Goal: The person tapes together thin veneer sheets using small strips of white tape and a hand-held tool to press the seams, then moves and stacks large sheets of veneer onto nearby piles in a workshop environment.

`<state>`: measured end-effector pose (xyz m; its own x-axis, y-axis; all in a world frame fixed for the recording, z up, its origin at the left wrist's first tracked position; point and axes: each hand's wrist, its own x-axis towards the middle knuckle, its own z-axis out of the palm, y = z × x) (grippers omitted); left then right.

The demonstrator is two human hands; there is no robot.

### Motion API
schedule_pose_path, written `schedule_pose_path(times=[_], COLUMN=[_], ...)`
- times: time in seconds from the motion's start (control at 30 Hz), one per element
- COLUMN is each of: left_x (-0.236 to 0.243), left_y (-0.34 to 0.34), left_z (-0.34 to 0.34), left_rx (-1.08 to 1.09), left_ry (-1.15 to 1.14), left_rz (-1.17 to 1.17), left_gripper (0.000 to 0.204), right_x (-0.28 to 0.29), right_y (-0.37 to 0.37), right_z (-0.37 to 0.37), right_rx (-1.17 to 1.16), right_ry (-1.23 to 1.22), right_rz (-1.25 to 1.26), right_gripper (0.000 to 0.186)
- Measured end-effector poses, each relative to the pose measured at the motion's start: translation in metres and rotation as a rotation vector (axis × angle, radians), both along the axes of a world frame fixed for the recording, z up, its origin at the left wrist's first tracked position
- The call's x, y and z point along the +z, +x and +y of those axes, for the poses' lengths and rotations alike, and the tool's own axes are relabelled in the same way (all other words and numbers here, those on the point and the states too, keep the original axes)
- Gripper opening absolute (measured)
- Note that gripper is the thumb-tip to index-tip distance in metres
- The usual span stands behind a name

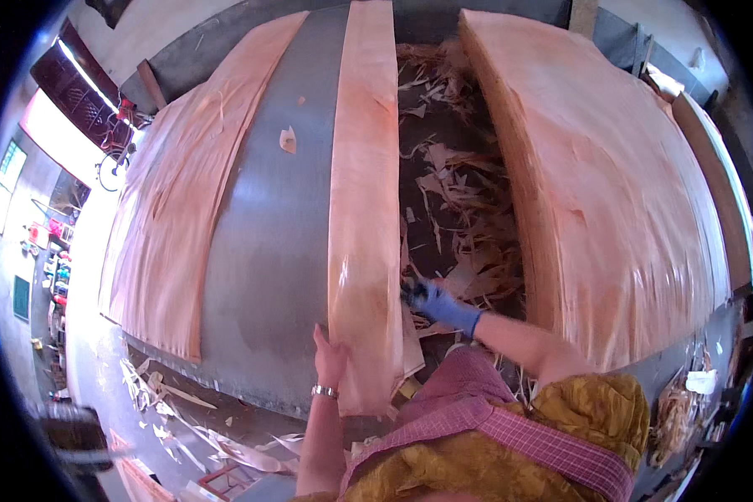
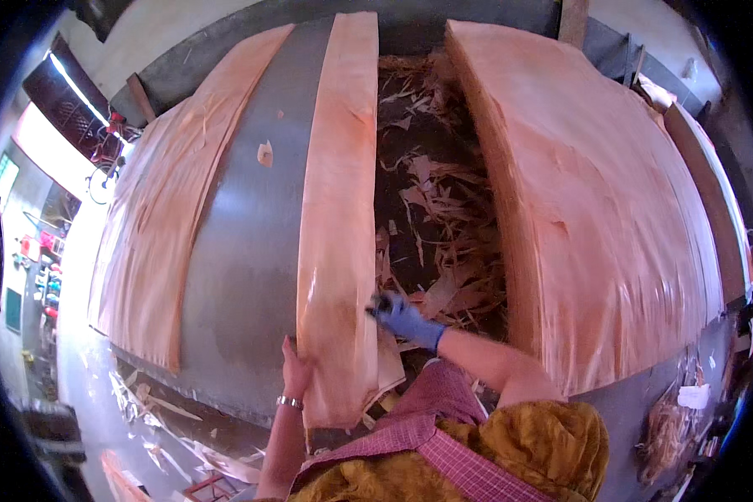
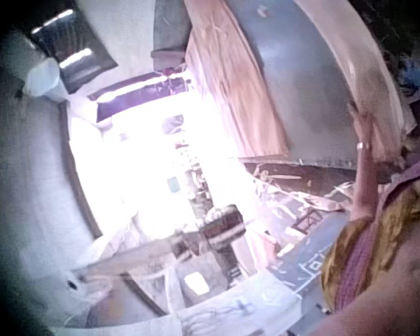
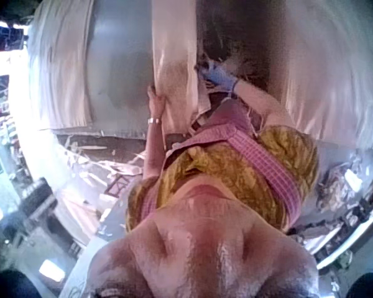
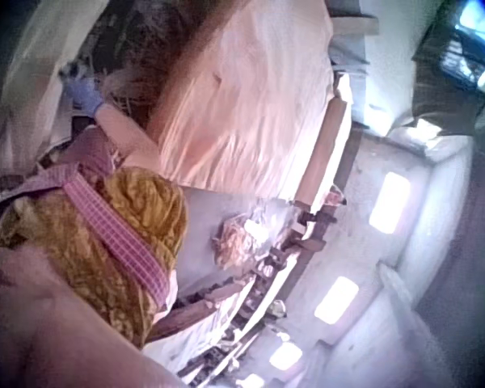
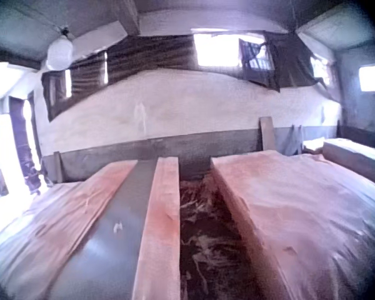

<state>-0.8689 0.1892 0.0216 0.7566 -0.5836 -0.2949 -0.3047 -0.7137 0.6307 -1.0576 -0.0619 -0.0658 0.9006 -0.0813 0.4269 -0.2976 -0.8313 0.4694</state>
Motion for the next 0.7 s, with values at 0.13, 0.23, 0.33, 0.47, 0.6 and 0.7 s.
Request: schedule_pose_path(times=[0.13,0.23,0.33,0.47,0.6,0.7], left_x=[-0.029,0.018,0.012,-0.008,0.000,-0.012], left_y=[0.010,0.000,0.016,0.007,-0.001,0.030], left_z=[0.032,0.002,-0.012,0.012,0.013,-0.003], left_rx=[-0.023,0.108,0.161,0.098,0.241,0.174], left_ry=[-0.054,0.029,0.050,0.063,0.012,0.064], left_rz=[-0.136,0.151,0.334,0.091,0.303,0.338], left_gripper=[0.090,0.092,0.093,0.094,0.098,0.100], right_x=[0.000,-0.021,-0.028,-0.033,-0.033,-0.045], right_y=[0.108,0.190,0.254,0.330,0.359,0.332], right_z=[-0.160,-0.314,-0.456,-0.509,-0.533,-0.590], right_rx=[-0.193,-0.450,-0.666,-0.592,-0.826,-0.630], right_ry=[0.436,0.230,1.396,1.645,1.936,1.961], right_rz=[-0.026,0.187,-0.543,-0.810,-0.618,-0.819], right_gripper=[0.062,0.068,0.096,0.110,0.102,0.069])
